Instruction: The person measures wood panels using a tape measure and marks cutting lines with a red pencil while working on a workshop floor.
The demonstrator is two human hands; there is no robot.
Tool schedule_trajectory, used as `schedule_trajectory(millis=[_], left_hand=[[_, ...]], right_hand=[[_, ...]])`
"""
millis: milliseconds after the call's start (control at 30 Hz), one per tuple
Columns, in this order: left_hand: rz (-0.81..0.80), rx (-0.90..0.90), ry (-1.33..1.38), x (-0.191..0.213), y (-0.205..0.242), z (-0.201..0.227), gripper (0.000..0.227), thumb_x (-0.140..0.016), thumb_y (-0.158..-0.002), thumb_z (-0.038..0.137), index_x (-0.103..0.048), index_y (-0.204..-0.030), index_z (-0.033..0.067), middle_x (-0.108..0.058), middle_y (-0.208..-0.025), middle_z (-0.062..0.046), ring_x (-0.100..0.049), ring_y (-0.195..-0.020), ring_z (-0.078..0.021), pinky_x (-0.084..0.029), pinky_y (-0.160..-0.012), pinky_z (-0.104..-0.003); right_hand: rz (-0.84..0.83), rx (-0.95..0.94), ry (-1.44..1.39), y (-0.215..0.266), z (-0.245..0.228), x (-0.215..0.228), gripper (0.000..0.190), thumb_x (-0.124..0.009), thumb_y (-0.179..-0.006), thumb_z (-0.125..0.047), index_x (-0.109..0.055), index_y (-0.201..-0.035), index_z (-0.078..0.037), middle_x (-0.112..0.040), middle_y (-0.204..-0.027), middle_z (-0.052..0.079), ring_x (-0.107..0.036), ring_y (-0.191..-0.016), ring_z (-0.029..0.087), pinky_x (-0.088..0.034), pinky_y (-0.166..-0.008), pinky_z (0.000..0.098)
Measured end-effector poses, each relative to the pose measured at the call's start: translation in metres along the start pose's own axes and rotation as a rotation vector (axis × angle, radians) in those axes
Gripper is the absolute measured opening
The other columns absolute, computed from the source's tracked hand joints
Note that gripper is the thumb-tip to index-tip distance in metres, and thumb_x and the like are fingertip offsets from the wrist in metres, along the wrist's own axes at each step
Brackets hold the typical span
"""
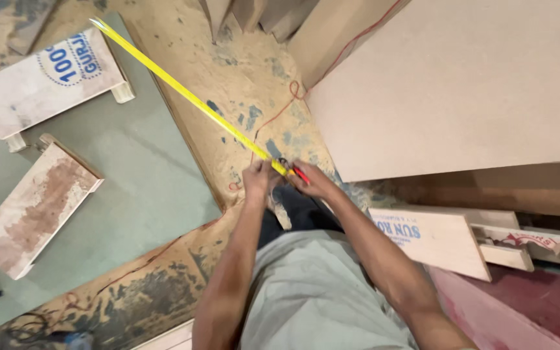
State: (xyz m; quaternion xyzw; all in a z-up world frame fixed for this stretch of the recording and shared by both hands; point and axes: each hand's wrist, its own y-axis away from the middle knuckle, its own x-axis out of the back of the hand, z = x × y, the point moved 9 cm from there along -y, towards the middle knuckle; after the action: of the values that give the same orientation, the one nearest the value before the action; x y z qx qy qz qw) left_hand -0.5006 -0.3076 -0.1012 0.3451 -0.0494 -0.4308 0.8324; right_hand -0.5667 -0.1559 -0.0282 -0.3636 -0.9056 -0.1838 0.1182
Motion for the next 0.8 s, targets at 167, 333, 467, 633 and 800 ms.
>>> schedule_trajectory(millis=[167, 333, 467, 633, 800], left_hand=[[-0.028, 0.066, -0.049, -0.014, -0.08, 0.08, 0.027, -0.065, -0.099, 0.021, -0.071, -0.106, -0.0039, -0.074, -0.089, -0.009, -0.073, -0.076, -0.0167, -0.064, -0.069, -0.032], [-0.075, 0.137, -0.158, -0.033, -0.171, 0.118, 0.028, -0.067, -0.099, 0.022, -0.071, -0.103, -0.0049, -0.072, -0.087, -0.01, -0.073, -0.073, -0.0174, -0.064, -0.067, -0.032], [-0.193, 0.19, -0.305, -0.05, -0.253, 0.119, 0.024, -0.069, -0.098, 0.02, -0.071, -0.099, -0.004, -0.073, -0.084, -0.012, -0.073, -0.067, -0.0186, -0.062, -0.062, -0.033], [-0.338, 0.096, -0.392, -0.072, -0.306, 0.128, 0.023, -0.07, -0.098, 0.016, -0.075, -0.102, -0.0052, -0.073, -0.084, -0.012, -0.069, -0.067, -0.0178, -0.058, -0.063, -0.033], [-0.125, 0.338, -0.207, -0.091, -0.354, 0.161, 0.028, -0.069, -0.097, 0.023, -0.069, -0.108, -0.0025, -0.071, -0.09, -0.009, -0.071, -0.073, -0.0172, -0.063, -0.067, -0.033]], right_hand=[[0.026, -0.153, 0.012, -0.106, -0.03, 0.028, 0.022, -0.065, -0.095, -0.021, -0.062, -0.112, -0.007, -0.07, -0.091, 0.016, -0.07, -0.083, 0.03, -0.054, -0.076, 0.0388], [0.127, -0.325, -0.092, -0.175, -0.019, 0.051, 0.026, -0.06, -0.09, -0.015, -0.063, -0.115, -0.008, -0.071, -0.093, 0.017, -0.07, -0.085, 0.031, -0.055, -0.077, 0.0385], [0.265, -0.288, -0.109, -0.228, -0.01, 0.07, 0.027, -0.059, -0.09, -0.011, -0.063, -0.117, -0.008, -0.071, -0.101, 0.015, -0.071, -0.094, 0.029, -0.055, -0.084, 0.0367], [0.313, -0.474, -0.136, -0.261, 0.009, 0.09, 0.023, -0.059, -0.095, -0.012, -0.064, -0.117, -0.009, -0.07, -0.1, 0.015, -0.07, -0.093, 0.029, -0.054, -0.085, 0.0366], [0.256, -0.567, -0.054, -0.295, 0.034, 0.14, 0.026, -0.058, -0.092, -0.012, -0.068, -0.116, -0.011, -0.07, -0.103, 0.016, -0.069, -0.094, 0.031, -0.054, -0.082, 0.0375]])
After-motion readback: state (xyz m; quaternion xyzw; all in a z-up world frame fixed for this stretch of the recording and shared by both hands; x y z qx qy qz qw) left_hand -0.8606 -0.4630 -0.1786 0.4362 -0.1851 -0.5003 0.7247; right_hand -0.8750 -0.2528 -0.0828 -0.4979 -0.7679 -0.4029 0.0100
